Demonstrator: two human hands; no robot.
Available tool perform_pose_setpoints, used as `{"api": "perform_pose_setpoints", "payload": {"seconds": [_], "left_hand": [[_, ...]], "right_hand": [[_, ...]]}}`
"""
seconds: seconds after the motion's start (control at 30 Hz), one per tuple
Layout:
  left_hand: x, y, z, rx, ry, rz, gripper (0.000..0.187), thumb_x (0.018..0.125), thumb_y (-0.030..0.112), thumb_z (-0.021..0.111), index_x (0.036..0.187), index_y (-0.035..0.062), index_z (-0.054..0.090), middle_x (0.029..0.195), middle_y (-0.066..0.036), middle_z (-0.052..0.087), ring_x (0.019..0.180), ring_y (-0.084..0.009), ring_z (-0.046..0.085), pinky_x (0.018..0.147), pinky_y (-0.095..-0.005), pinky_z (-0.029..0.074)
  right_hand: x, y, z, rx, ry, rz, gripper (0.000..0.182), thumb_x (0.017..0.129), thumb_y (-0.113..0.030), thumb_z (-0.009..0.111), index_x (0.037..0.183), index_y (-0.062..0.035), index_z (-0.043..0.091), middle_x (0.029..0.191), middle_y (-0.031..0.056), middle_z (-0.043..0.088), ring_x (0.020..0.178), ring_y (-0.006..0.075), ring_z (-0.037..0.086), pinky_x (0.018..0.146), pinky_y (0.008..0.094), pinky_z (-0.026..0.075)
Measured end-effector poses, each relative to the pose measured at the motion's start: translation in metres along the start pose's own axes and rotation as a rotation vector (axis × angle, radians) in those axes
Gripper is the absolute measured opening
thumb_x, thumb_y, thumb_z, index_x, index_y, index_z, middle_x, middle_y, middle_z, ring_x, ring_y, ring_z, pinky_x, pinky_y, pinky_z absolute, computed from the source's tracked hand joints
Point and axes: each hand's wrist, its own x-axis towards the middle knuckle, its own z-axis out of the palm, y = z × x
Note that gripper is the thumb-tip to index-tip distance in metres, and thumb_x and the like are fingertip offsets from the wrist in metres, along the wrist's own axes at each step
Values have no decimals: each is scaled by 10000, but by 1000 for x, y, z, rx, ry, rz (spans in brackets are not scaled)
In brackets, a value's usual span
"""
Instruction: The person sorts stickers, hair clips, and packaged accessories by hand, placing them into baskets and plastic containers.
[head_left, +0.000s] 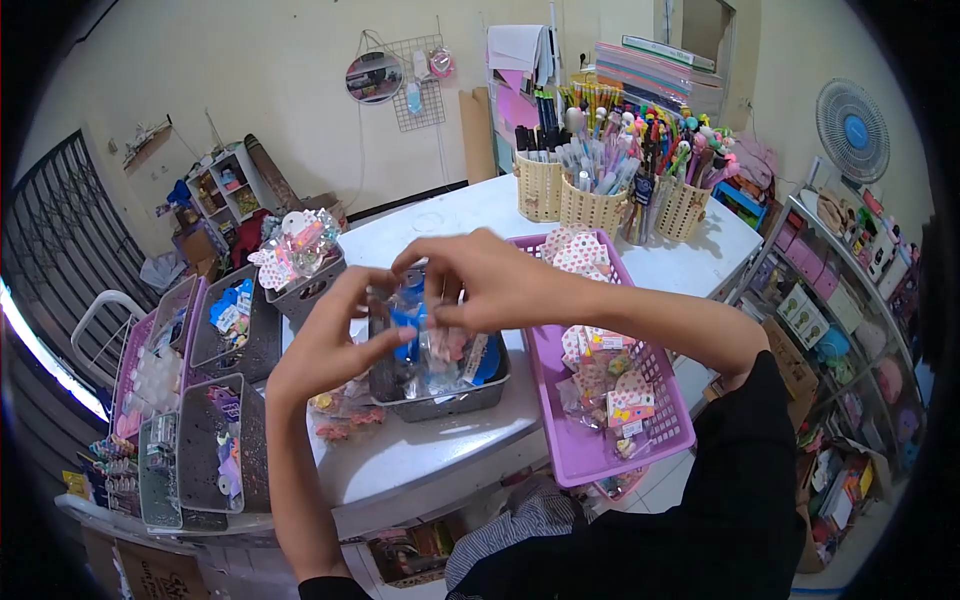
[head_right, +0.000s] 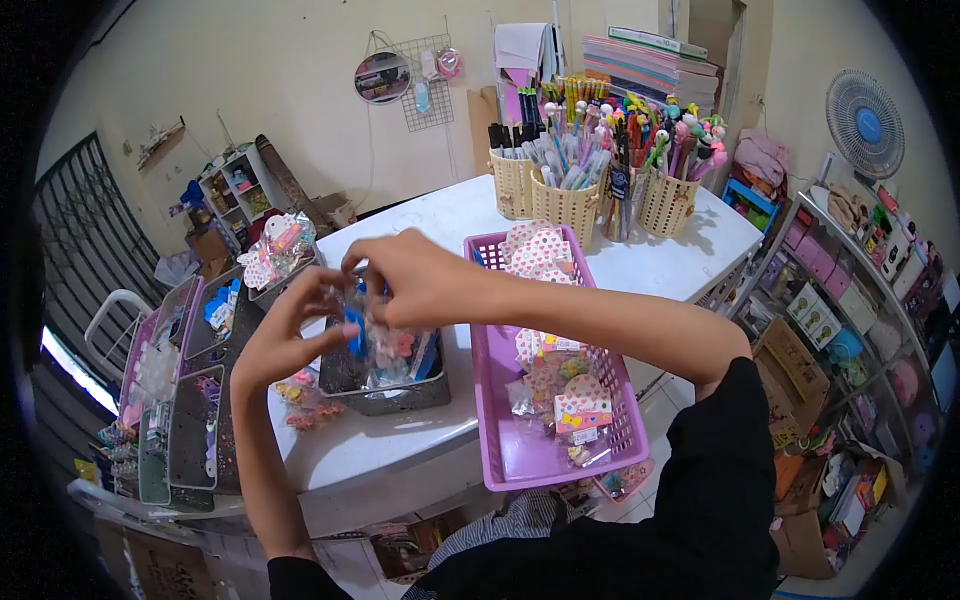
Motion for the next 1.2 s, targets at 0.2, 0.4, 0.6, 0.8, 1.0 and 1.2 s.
{"api": "perform_pose_setpoints", "payload": {"seconds": [0.2,0.4,0.6,0.8,1.0,1.2], "left_hand": [[2,18,2,-149,211,98,566,642,143,736,1121,20,461,913,-70,588,861,-173,566,848,-332,404],[0,39,22,-345,255,164,561,625,-33,707,1087,-13,388,739,-91,614,732,-120,596,716,-243,438],[5,35,21,109,476,204,391,699,7,627,1053,24,463,765,-57,604,803,-154,574,759,-326,413],[8,4,20,483,349,117,308,740,91,580,1036,38,514,1040,-125,543,971,-266,500,850,-351,370],[9,-3,19,332,286,131,438,719,111,598,1139,62,483,1146,-113,505,1092,-268,418,953,-368,281],[8,-3,19,420,217,102,340,734,107,581,1072,99,547,1173,-106,489,1121,-283,400,965,-392,270]], "right_hand": [[-20,-17,-22,216,302,-141,438,727,-80,653,1122,-45,467,732,36,602,674,76,571,559,231,460],[-31,-29,-34,-120,161,-221,302,673,-165,691,919,-34,574,641,51,571,568,125,550,517,240,419],[-62,-27,-57,-335,460,-49,141,686,-72,645,759,5,552,582,56,564,529,77,529,471,210,414],[-61,8,-62,-493,467,187,201,643,-88,614,781,41,545,532,127,551,487,144,540,469,253,412],[-47,38,-52,-447,440,204,282,591,-109,631,821,33,547,578,175,569,506,246,563,502,316,434],[-48,73,-41,-602,344,80,248,644,-126,652,805,26,541,671,185,598,557,250,587,552,339,463]]}}
